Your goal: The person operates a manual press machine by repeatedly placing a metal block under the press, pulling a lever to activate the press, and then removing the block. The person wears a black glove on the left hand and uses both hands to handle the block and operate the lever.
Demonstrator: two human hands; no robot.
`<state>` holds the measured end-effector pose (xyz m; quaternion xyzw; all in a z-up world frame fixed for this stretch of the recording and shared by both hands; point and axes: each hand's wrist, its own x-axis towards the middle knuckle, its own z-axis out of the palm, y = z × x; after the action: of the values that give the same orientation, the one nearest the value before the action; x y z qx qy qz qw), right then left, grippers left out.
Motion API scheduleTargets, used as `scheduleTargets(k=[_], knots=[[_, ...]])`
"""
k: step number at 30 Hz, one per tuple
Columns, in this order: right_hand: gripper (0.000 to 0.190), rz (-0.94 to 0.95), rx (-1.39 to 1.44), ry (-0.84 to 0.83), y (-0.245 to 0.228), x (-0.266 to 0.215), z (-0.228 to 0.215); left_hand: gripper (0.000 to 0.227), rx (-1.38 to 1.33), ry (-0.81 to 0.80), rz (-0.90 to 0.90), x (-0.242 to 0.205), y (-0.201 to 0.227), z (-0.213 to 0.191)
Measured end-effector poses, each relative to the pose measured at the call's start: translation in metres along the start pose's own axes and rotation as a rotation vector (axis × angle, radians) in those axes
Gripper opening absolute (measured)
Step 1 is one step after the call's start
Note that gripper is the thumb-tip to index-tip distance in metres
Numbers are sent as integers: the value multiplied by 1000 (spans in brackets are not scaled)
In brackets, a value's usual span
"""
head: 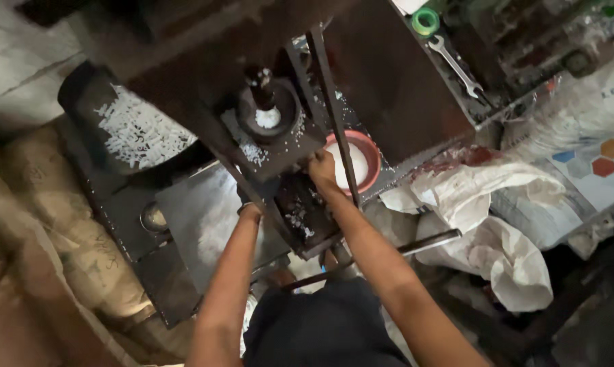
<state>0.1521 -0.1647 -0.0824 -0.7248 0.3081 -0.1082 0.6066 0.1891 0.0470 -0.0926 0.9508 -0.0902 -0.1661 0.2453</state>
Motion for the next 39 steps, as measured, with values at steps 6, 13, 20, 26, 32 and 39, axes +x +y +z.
scheduleTargets(k=[6, 13, 20, 26, 32, 39], knots=[[21, 150, 156, -127, 34, 25, 2, 40, 61, 19, -76, 24, -14, 23], [17, 52, -27, -355, 16, 10, 10, 35, 76, 207, -78, 13, -22, 2], [27, -190, -174, -168, -56, -95, -47, 66, -36, 461, 7, -60, -28, -82], [23, -785, -442, -20, -110, -192, -74, 67, -144, 500, -176, -153, -57, -114], [23, -782, -364, -403, -109, -247, -27, 74, -407, 550, -150, -184, -96, -89], [100, -671, -432, -503, -63, -245, 91, 41, -985, 295, -320, -215, -186, -37]])
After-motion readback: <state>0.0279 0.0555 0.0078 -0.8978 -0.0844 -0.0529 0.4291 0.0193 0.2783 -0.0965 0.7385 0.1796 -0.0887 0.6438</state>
